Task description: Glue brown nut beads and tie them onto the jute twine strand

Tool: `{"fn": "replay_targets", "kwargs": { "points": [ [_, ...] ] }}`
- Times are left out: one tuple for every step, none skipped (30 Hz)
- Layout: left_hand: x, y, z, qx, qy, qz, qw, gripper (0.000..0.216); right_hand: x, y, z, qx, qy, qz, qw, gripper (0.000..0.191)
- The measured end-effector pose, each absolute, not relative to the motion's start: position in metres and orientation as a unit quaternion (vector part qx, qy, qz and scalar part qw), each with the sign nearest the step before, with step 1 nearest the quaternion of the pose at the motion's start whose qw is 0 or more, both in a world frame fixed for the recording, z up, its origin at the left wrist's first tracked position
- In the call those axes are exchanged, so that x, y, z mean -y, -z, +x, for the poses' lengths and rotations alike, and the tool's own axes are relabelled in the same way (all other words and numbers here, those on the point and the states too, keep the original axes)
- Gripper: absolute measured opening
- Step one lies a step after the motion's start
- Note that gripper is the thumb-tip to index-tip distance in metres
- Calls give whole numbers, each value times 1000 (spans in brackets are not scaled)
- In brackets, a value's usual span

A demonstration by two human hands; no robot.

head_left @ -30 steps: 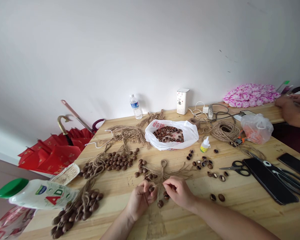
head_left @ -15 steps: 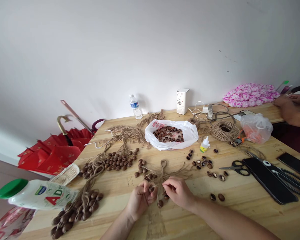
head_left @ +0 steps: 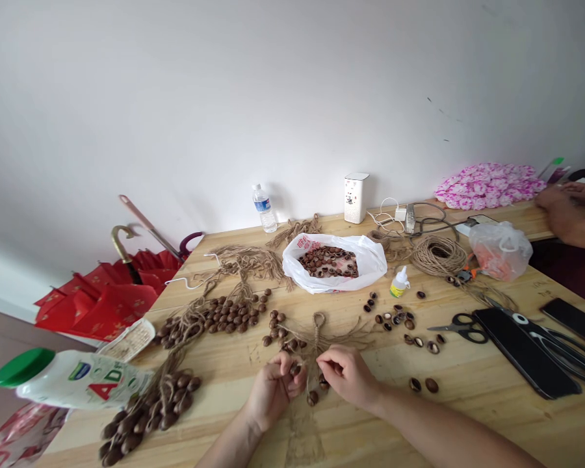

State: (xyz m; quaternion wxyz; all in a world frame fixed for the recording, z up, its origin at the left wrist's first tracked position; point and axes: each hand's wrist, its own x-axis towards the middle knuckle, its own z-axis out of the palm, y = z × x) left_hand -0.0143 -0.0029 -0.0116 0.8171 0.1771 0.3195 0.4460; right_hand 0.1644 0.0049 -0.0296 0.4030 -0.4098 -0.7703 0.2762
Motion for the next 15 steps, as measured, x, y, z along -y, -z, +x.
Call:
{"fn": "replay_targets", "kwargs": {
  "points": [
    [3, 12, -14, -319, -446, 177, 817, 25, -5, 30, 164, 770, -275, -409, 404, 18],
    [3, 12, -15, -318, -446, 178, 817, 24, -5, 30, 164, 770, -274, -409, 405, 18],
    [3, 13, -15, -318, -446, 179, 817, 24, -5, 30, 164, 771, -273, -409, 405, 18],
    [3, 13, -15, -319, -446, 180, 817, 24, -5, 29, 164, 771, -272, -409, 404, 18],
    [3, 13, -15, -319, -445, 181, 817, 24, -5, 29, 164, 772, -272, -409, 403, 19],
    [3, 13, -15, -320, -445, 181, 817, 24, -5, 29, 164, 772, -273, -409, 402, 19],
    [2, 13, -15, -321, -444, 182, 817, 24, -5, 29, 164, 773, -273, -409, 401, 19],
    [2, 13, -15, -321, -443, 183, 817, 24, -5, 28, 164, 774, -274, -409, 399, 19],
    [2, 13, -14, -320, -443, 183, 817, 24, -5, 28, 164, 774, -273, -409, 399, 19],
    [2, 13, -14, -319, -443, 184, 817, 24, -4, 28, 164, 775, -273, -409, 398, 19],
    [2, 13, -14, -319, -444, 184, 817, 24, -4, 29, 164, 775, -273, -409, 397, 19],
    [2, 13, -14, -319, -445, 184, 816, 24, -4, 29, 164, 775, -274, -409, 397, 19],
    [2, 13, -14, -320, -446, 184, 816, 24, -4, 30, 165, 775, -274, -409, 397, 19],
    [3, 13, -15, -321, -445, 183, 815, 24, -5, 30, 165, 774, -275, -409, 397, 19],
    [3, 13, -15, -323, -445, 183, 815, 24, -5, 30, 165, 774, -276, -409, 397, 19]
  ]
}}
